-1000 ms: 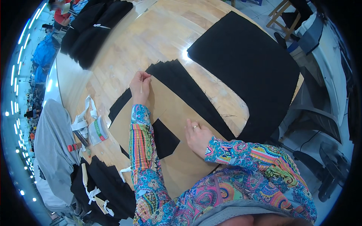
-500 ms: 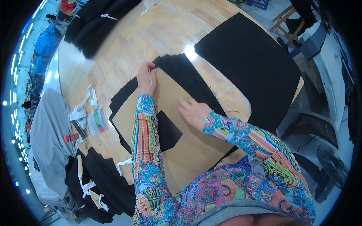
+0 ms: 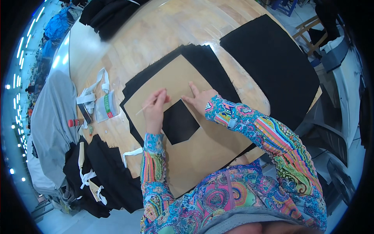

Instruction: The person uses a cardboard template and a white marking tool to trace patterns onto a stack of black fabric. They repeatedly position the template, trace the outline, and then lift the template to reveal the marked fabric underneath.

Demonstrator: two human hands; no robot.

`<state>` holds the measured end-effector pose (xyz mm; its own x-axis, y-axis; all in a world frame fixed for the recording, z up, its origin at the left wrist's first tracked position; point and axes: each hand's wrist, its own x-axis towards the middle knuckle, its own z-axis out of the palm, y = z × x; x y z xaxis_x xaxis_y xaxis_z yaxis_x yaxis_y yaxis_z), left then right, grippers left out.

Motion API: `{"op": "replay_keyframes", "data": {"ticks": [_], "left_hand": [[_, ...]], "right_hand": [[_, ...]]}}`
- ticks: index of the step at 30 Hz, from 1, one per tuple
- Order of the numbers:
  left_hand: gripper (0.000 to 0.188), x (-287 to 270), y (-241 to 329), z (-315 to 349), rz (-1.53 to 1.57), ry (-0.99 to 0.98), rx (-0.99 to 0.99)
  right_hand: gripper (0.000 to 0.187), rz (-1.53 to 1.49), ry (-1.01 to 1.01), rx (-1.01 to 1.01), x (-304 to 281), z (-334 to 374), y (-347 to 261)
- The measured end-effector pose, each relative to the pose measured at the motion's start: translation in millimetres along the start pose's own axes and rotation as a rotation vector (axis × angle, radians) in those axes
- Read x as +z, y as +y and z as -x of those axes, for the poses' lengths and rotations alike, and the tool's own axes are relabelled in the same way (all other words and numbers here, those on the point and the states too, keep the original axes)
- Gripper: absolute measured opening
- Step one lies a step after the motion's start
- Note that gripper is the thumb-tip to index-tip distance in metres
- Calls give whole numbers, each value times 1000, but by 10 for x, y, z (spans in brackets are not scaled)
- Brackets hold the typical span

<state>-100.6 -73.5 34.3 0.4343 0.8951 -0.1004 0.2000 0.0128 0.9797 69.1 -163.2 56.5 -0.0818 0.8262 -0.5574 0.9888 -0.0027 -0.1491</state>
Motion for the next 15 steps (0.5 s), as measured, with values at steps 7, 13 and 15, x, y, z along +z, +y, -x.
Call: {"op": "replay_keyframes", "data": {"ticks": [7,13,15], "left_hand": [[21,41,-216,183,-204,-75,122],[9,188,-222,144,-183,-27,18],[9,199,-237,159,-257,-4,41]], "right_hand": [[62,30,-50,44,-160,29,-118],[53,-31,3,27,-51,-35,-85],[52,-39,7,24,-37,-59,-87]]}}
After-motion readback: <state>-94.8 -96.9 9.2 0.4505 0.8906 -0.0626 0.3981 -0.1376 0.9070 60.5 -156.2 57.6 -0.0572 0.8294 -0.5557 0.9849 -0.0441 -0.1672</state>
